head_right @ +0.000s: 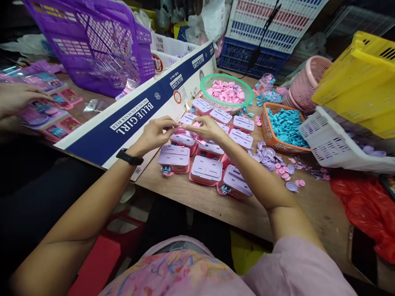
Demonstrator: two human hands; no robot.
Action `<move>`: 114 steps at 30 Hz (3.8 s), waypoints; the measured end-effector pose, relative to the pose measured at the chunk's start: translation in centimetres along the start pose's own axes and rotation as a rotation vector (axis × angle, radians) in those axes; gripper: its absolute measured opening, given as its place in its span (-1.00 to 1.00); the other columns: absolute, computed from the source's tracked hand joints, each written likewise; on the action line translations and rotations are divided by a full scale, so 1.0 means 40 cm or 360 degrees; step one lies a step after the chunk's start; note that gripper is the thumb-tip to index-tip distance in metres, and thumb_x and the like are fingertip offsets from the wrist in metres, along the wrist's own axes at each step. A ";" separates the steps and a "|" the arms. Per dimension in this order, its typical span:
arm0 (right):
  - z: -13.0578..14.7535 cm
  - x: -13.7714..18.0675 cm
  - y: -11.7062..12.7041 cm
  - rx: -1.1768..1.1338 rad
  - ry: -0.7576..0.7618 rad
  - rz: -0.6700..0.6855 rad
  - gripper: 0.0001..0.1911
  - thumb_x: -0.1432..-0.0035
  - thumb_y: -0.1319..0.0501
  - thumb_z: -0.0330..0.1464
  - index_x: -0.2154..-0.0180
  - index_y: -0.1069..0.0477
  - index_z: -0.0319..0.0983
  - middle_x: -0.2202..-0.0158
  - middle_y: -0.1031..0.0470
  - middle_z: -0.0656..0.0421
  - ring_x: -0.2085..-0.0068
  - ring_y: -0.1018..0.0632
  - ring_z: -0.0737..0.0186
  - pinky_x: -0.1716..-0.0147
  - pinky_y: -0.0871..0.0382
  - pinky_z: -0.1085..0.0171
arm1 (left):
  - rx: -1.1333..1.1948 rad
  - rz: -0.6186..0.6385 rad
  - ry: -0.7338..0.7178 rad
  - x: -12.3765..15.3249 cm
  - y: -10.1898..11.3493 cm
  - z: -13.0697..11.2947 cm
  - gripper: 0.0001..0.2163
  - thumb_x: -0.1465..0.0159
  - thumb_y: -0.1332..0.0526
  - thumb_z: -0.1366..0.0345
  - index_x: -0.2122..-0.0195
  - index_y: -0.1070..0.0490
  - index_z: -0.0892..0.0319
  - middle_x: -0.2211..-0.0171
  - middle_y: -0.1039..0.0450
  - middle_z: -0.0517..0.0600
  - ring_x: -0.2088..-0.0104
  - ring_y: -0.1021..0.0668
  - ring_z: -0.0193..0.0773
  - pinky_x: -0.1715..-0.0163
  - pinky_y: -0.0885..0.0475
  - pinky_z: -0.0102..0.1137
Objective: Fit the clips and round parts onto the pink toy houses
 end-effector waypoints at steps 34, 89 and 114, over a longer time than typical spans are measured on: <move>0.049 -0.087 -0.013 0.0906 -0.0018 -0.0274 -0.78 -0.23 -0.30 -0.22 0.24 -0.60 -0.24 0.42 -0.48 0.11 0.33 -0.45 0.17 0.34 -0.22 0.27 | 0.0033 -0.0260 0.0115 -0.057 -0.009 0.115 -0.93 -0.19 -0.32 0.38 0.33 -0.60 0.24 0.34 -0.57 0.00 0.38 -0.51 -0.31 0.32 -0.40 -0.38; 0.121 -0.147 -0.061 0.1782 0.0114 0.0141 -0.71 -0.22 -0.22 -0.25 0.14 -0.67 -0.16 0.23 -0.62 0.01 0.17 -0.59 0.00 0.25 -0.27 0.21 | 0.1116 -0.0302 0.0785 -0.011 -0.099 0.192 -0.81 -0.12 -0.39 0.22 0.41 -0.47 0.22 0.43 -0.49 -0.05 0.37 -0.49 -0.32 0.33 -0.35 -0.42; 0.102 -0.244 -0.054 0.1851 0.0288 0.0536 -0.66 -0.15 -0.37 -0.16 0.07 -0.68 -0.13 0.18 -0.64 0.13 0.05 -0.55 0.01 0.14 -0.28 0.19 | 0.1260 -0.0380 0.0948 -0.002 -0.103 0.189 -0.67 -0.04 -0.54 0.11 0.48 -0.46 0.20 0.52 -0.45 -0.08 0.46 -0.43 -0.35 0.38 -0.34 -0.40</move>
Point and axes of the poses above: each hand's wrist, its own x-axis away from the middle knuckle, its own y-axis out of the back of the hand, z = x × y, the point moved 6 cm from there along -x, towards the middle knuckle
